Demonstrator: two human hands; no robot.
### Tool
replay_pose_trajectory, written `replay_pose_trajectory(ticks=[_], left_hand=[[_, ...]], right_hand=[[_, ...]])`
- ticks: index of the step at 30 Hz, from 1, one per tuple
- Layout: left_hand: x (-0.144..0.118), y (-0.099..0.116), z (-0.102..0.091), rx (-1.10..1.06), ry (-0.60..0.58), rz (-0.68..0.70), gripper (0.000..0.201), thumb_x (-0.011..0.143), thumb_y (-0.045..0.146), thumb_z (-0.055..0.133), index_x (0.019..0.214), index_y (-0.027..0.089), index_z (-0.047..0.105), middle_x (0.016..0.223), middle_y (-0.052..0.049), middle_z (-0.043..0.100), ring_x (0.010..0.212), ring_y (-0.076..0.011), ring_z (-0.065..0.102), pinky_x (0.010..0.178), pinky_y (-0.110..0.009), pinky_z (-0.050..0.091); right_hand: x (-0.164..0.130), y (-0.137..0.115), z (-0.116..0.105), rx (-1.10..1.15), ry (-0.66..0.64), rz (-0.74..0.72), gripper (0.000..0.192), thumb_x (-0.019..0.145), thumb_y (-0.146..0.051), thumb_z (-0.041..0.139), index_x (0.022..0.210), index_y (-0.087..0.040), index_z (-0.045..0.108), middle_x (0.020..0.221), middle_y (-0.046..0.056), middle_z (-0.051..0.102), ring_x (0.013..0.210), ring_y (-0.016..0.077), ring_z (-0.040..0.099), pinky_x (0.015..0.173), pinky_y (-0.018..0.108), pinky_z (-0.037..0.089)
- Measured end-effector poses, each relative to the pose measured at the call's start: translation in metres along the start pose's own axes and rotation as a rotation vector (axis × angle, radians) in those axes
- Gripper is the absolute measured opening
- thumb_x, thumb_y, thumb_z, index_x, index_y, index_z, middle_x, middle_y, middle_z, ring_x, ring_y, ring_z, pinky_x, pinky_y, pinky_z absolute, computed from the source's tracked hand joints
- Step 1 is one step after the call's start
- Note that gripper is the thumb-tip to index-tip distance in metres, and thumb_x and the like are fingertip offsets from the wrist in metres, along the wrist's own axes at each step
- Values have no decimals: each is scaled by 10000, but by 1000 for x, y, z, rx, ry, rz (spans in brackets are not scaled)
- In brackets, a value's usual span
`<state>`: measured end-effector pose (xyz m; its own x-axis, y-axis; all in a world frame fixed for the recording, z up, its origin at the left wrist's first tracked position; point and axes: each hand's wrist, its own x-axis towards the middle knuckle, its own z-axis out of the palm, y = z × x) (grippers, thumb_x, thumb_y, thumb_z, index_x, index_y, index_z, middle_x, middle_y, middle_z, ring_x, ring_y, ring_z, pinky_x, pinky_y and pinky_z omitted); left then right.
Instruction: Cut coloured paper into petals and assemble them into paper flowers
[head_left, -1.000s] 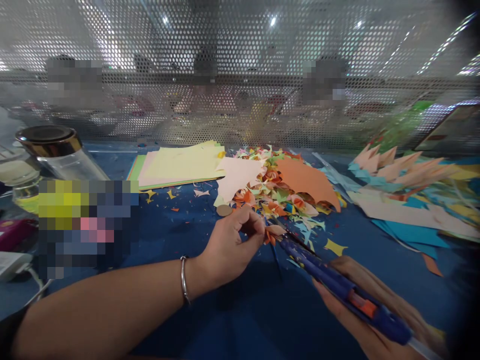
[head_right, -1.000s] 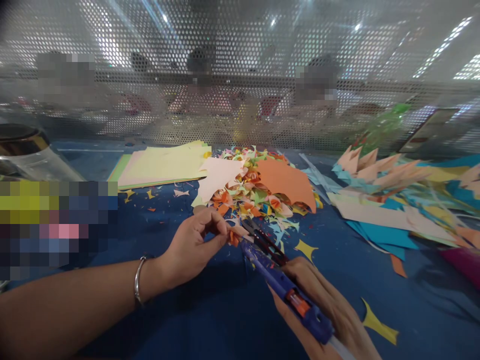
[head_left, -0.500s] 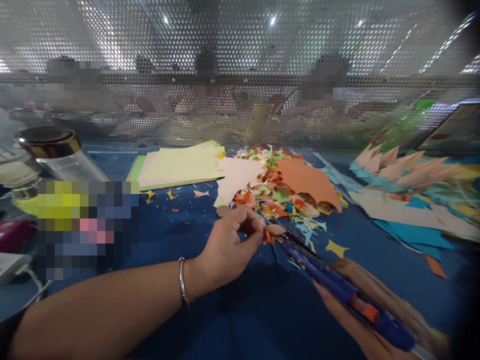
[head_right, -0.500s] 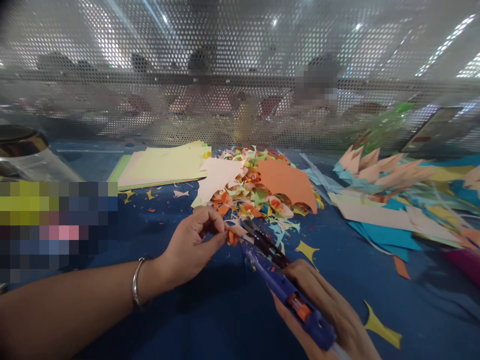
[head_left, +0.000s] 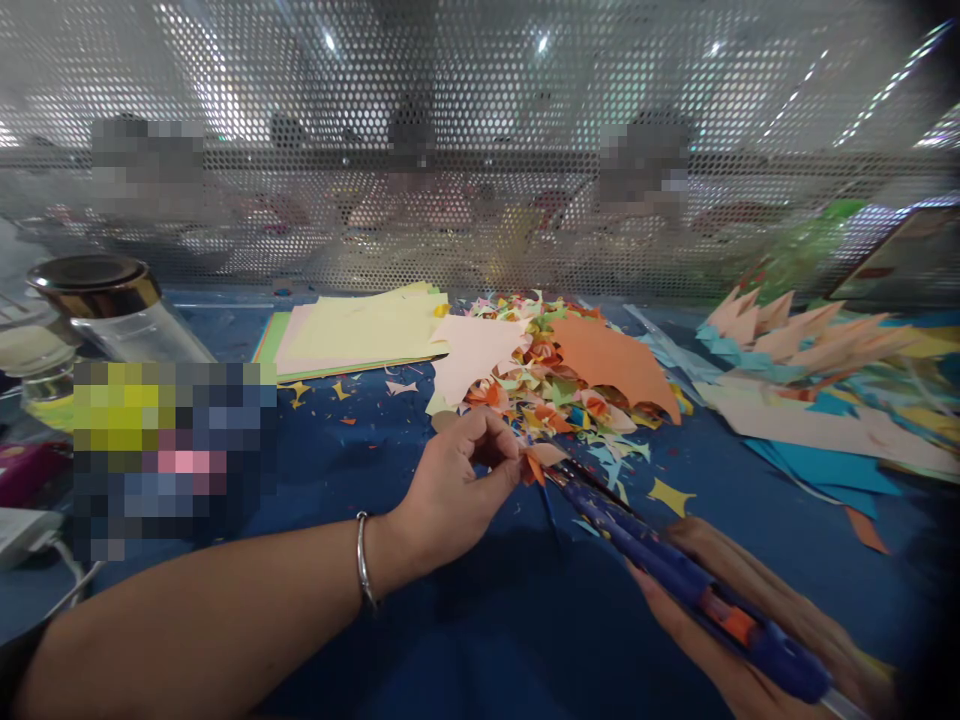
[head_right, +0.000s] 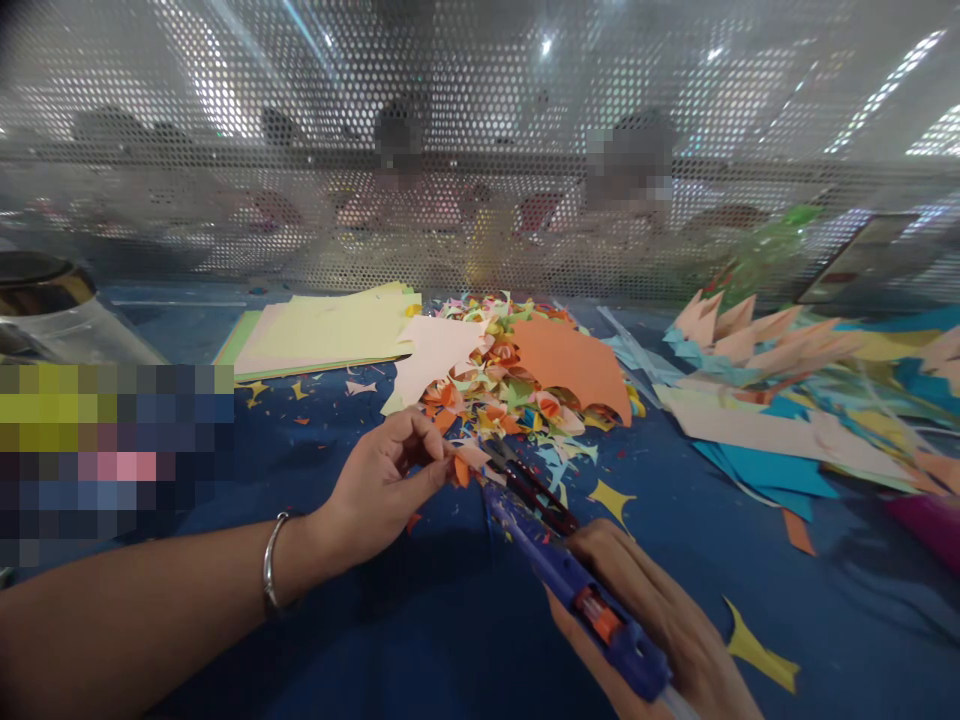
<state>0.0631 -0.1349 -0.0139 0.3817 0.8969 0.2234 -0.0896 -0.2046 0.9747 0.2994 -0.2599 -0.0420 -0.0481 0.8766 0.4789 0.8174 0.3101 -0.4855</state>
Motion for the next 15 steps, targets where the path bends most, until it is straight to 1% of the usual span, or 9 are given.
replay_pose_trajectory(ticks=[4, 7, 12, 15], left_hand=[[1, 1, 0, -47, -6, -23, 197, 777, 241, 718, 784, 218, 523, 764, 19, 613, 705, -116, 610, 712, -285, 491], [1, 2, 0, -133, -30, -68, 263, 778, 260, 773, 786, 217, 513, 734, 25, 629, 698, -113, 617, 719, -282, 482], [1, 1, 2, -259, -11, -144, 404, 737, 349, 891, 801, 205, 520, 735, 25, 641, 712, -108, 627, 730, -273, 476], [1, 0, 2, -300, -19, -146, 402, 740, 357, 903, 811, 196, 541, 725, 33, 633, 701, -98, 624, 745, -276, 486]], right_hand=[[1, -1, -1, 0, 19, -15, 117, 983, -373, 653, 1016, -286, 724, 861, 21, 743, 771, 233, 729, 678, 306, 612], [3, -3, -1, -6, 54, -11, 121, 978, -390, 659, 972, -286, 722, 853, 21, 738, 754, 231, 723, 647, 302, 601], [4, -1, -3, -10, 0, -16, 143, 971, -411, 651, 938, -291, 722, 801, 11, 720, 681, 215, 693, 591, 297, 587], [2, -1, -4, -27, 17, 18, 183, 964, -444, 651, 924, -274, 703, 796, 5, 717, 640, 181, 666, 573, 259, 568]])
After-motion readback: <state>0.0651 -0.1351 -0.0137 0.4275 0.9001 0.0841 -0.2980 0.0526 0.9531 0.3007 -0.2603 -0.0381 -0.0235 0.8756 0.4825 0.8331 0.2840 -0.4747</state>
